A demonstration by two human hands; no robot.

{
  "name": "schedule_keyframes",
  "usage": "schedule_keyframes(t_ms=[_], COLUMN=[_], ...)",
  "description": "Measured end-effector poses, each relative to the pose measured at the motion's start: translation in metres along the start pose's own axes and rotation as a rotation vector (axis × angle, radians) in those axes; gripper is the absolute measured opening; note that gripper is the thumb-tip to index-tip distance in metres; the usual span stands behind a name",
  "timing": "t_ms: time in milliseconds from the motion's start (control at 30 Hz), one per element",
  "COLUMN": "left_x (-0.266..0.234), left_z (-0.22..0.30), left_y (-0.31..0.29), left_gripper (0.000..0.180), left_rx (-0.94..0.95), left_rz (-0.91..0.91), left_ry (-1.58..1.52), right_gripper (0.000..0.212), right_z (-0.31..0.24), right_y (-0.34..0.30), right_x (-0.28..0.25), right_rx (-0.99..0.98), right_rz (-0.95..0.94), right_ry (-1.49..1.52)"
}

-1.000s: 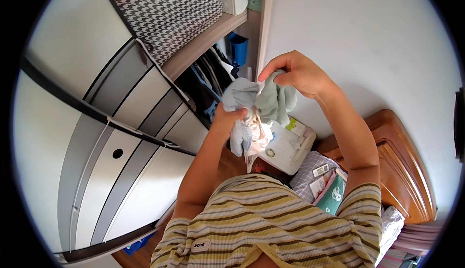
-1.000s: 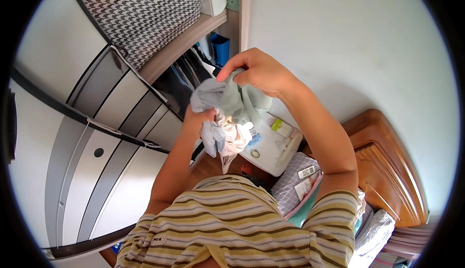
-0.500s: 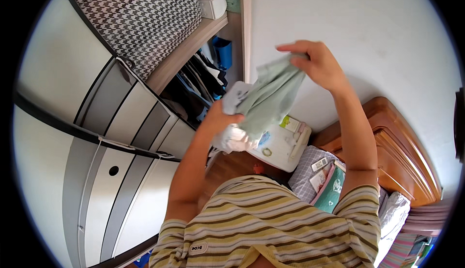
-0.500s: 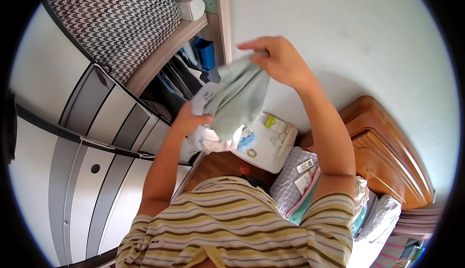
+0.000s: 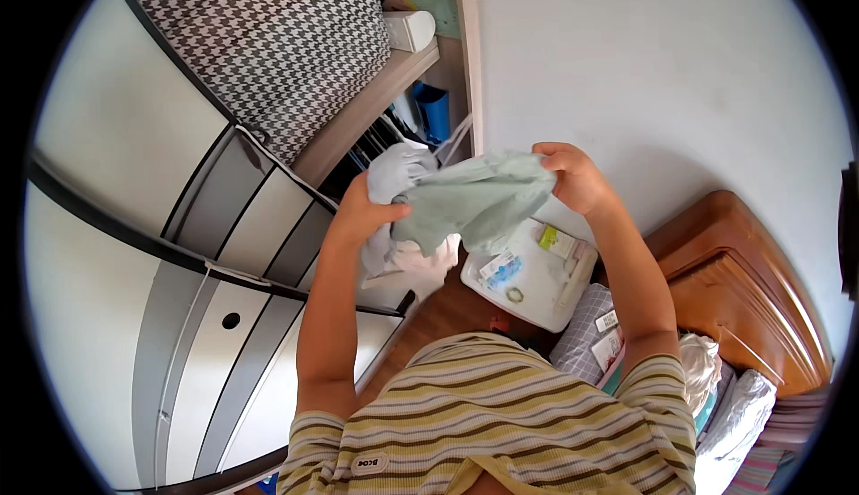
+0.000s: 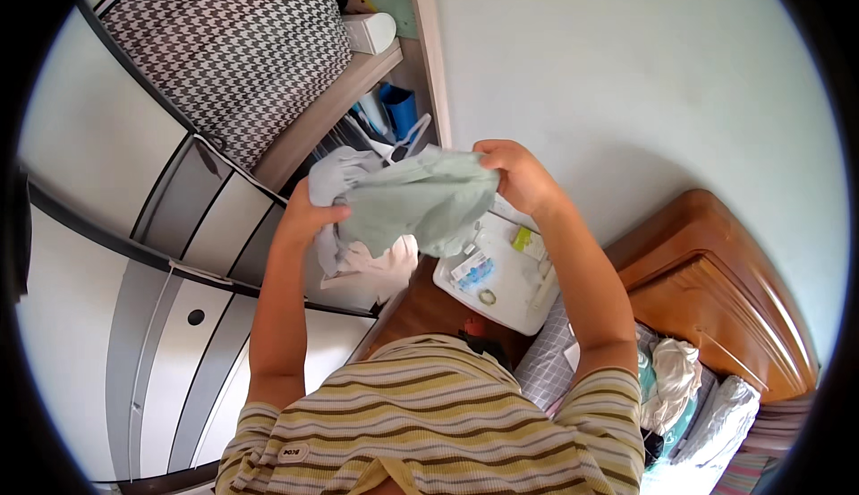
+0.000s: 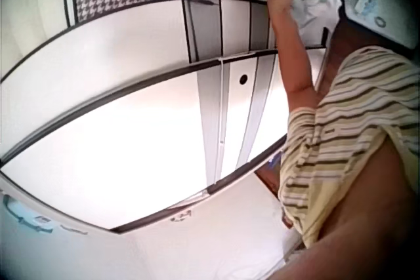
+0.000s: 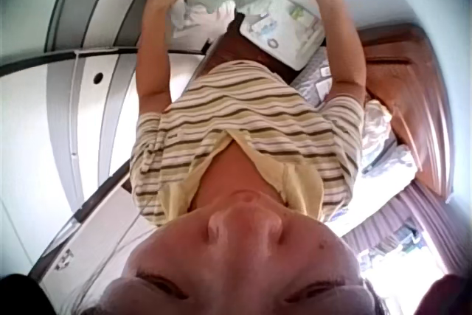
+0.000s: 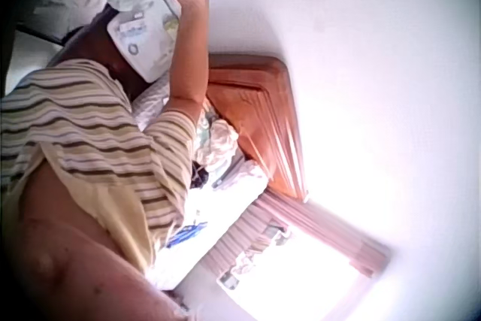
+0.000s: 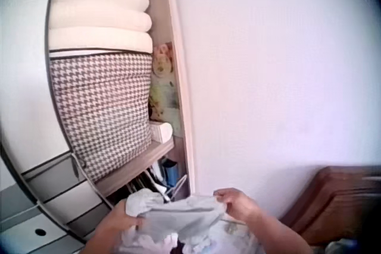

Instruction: The person picks up clothing items from a bed and a closet, folds several small garments, and places them into different shelves and drawers within a closet.

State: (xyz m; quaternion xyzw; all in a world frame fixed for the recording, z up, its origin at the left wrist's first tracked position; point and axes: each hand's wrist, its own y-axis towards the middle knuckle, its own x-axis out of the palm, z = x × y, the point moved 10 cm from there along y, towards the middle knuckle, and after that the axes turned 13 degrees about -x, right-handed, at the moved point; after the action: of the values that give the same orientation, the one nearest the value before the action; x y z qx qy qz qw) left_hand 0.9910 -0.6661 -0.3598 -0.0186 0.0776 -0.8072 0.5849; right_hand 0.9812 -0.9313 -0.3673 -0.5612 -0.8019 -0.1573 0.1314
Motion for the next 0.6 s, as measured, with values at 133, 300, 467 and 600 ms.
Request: schedule_keyframes(t_ms=[133, 300, 467, 600], left_x=[-0.021, -0.050, -0.031, 0.008], left_z=[0.011, -0.028, -0.107, -0.180], left_y=[-0.006, 0.041, 0.045, 0.043], left_gripper=[0.062, 0.041, 0.028, 0.040], left_rx=[0.010, -0.026, -0.217, -0.340], left_rz=[0.101, 0.253, 0.282, 0.238], left_ry=[0.056, -0.099, -0.487, -0.896], right_gripper=[0.022, 0.038, 0.039, 0.034], right_z=[-0.003, 0.016, 0.014, -0.018], right_y=[-0.004, 0.005, 0.022, 0.026], right_x=[0.019, 0.026, -0.016, 0.051], right_rx=[0.080, 0.216, 0.174, 0.090], right_rz=[-0.035, 0.109, 0.169, 0.064], right_ry=[0.073, 0.222, 0.280, -0.065])
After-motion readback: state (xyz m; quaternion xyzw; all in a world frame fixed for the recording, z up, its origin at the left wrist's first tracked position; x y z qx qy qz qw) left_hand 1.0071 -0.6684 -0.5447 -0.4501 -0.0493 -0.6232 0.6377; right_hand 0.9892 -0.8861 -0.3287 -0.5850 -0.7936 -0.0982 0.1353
